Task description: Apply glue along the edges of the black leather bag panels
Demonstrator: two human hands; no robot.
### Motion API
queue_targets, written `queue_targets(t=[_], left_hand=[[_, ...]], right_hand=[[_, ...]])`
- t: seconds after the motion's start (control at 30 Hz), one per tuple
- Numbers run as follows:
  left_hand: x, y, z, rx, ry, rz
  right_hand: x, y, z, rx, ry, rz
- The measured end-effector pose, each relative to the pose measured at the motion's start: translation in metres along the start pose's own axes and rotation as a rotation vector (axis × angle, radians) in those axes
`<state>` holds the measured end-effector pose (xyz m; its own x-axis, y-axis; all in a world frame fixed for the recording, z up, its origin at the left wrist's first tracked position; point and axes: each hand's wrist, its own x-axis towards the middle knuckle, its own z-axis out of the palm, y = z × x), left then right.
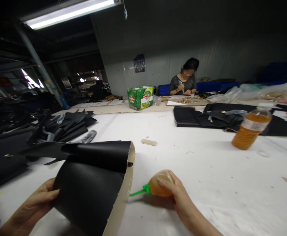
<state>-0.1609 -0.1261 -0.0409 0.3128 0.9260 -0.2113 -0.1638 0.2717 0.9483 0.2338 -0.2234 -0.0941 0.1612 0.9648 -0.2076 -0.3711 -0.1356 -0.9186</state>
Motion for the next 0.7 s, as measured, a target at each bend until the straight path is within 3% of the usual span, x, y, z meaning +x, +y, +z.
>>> queue_targets(t=[0.17,0.3,0.47,0.57,0.7], left_hand=[[0.012,0.04,0.029,0.02,-0.226,0.019],[0.025,0.061,0.06,0.133,-0.265,-0.022],[0.039,0.072,0.102,0.178,-0.345,-0.1],[0.044,0.078,0.113,0.131,-0.321,-0.11],[0.046,0.089,0.115,0.211,-0.143,-0.146]], right_hand=[[-0.012,-0.013,-0.026,0.102,0.128,0.008],[-0.025,-0.017,-0.036,0.133,0.152,-0.026],[-0.029,-0.012,-0.044,0.164,0.216,-0.011],[-0.027,-0.012,-0.049,0.173,0.194,-0.024],[-0.027,-0.018,-0.048,0.164,0.19,-0.027]])
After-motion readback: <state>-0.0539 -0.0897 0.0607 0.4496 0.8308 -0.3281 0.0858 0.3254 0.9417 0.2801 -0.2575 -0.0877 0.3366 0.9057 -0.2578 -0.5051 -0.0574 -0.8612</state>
